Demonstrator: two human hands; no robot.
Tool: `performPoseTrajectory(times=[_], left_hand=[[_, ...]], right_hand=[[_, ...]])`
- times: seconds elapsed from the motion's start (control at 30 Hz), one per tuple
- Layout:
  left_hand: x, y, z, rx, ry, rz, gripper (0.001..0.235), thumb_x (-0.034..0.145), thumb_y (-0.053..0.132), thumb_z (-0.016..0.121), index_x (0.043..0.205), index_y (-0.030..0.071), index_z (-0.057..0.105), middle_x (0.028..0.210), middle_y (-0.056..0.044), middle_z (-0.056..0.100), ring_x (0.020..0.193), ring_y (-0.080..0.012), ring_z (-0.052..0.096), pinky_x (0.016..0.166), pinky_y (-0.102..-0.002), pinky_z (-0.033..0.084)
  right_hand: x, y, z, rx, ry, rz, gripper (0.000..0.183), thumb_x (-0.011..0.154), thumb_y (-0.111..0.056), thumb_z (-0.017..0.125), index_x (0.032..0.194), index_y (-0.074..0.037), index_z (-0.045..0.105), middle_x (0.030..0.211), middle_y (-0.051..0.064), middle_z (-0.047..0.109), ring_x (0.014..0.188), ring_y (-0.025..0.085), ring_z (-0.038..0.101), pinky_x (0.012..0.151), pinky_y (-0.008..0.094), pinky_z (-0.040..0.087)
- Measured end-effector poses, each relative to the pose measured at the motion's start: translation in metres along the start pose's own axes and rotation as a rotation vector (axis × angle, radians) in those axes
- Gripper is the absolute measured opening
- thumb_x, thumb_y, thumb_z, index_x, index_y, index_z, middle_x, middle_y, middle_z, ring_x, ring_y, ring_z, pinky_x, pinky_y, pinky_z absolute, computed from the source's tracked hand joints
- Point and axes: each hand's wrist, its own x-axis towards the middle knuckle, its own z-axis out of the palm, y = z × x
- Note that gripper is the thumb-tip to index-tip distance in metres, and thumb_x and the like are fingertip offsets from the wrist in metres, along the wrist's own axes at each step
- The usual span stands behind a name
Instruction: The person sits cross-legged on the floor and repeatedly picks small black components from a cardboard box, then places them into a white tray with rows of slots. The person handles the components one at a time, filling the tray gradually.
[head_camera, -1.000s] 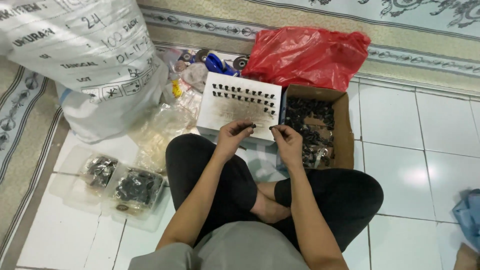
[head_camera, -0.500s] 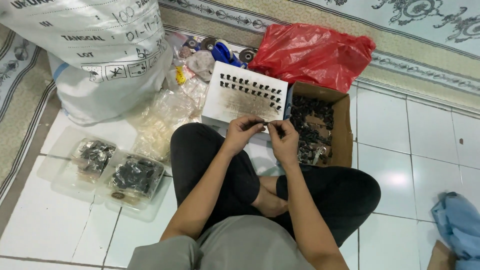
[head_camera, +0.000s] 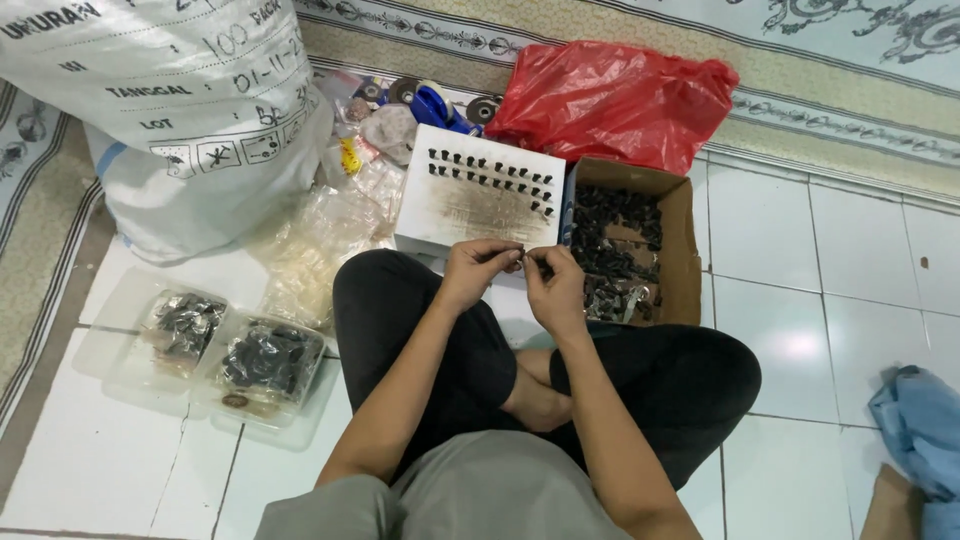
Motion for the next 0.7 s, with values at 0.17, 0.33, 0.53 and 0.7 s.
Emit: performPoseTrajectory(times=[0.17,0.33,0.53,0.7], left_hand=[[0.000,-0.007,0.003,-0.001,0.021,0.016,0.017,0.089,0.004,0.079,0.106,0.001,0.080,0.087,-0.018,0.078,0.078,-0.0162,0.072,0.072,-0.030,0.062],[-0.003,-0.010,0.008,-0.031,0.026,0.022,0.016,0.089,0.004,0.080,0.105,0.003,0.080,0.086,-0.017,0.078,0.077,-0.0160,0.072,0.071,-0.030,0.062],[-0.001,-0.013,0.010,-0.014,0.073,0.011,0.016,0.089,0.004,0.080,0.105,0.002,0.080,0.086,-0.020,0.078,0.077,-0.0191,0.074,0.071,-0.032,0.063],[0.007,-0.028,0.013,-0.058,0.141,0.005,0.018,0.089,0.008,0.082,0.107,0.004,0.080,0.089,-0.019,0.078,0.082,-0.0181,0.073,0.074,-0.031,0.062]], right_hand=[[-0.012,0.014,0.013,0.101,0.126,0.125,0.003,0.091,-0.005,0.075,0.090,-0.003,0.078,0.075,0.015,0.069,0.070,0.022,0.067,0.060,0.032,0.050],[-0.017,0.013,0.017,0.143,0.190,0.177,0.004,0.092,-0.004,0.075,0.089,-0.002,0.078,0.072,0.013,0.069,0.069,0.017,0.064,0.059,0.031,0.049],[-0.019,0.016,0.022,0.091,0.226,0.250,0.005,0.091,-0.008,0.078,0.088,-0.005,0.080,0.068,0.013,0.071,0.064,0.017,0.066,0.056,0.030,0.050],[-0.012,0.037,0.029,0.243,0.204,0.318,0.007,0.095,-0.009,0.075,0.094,-0.003,0.078,0.066,0.007,0.067,0.064,0.011,0.058,0.058,0.026,0.050]])
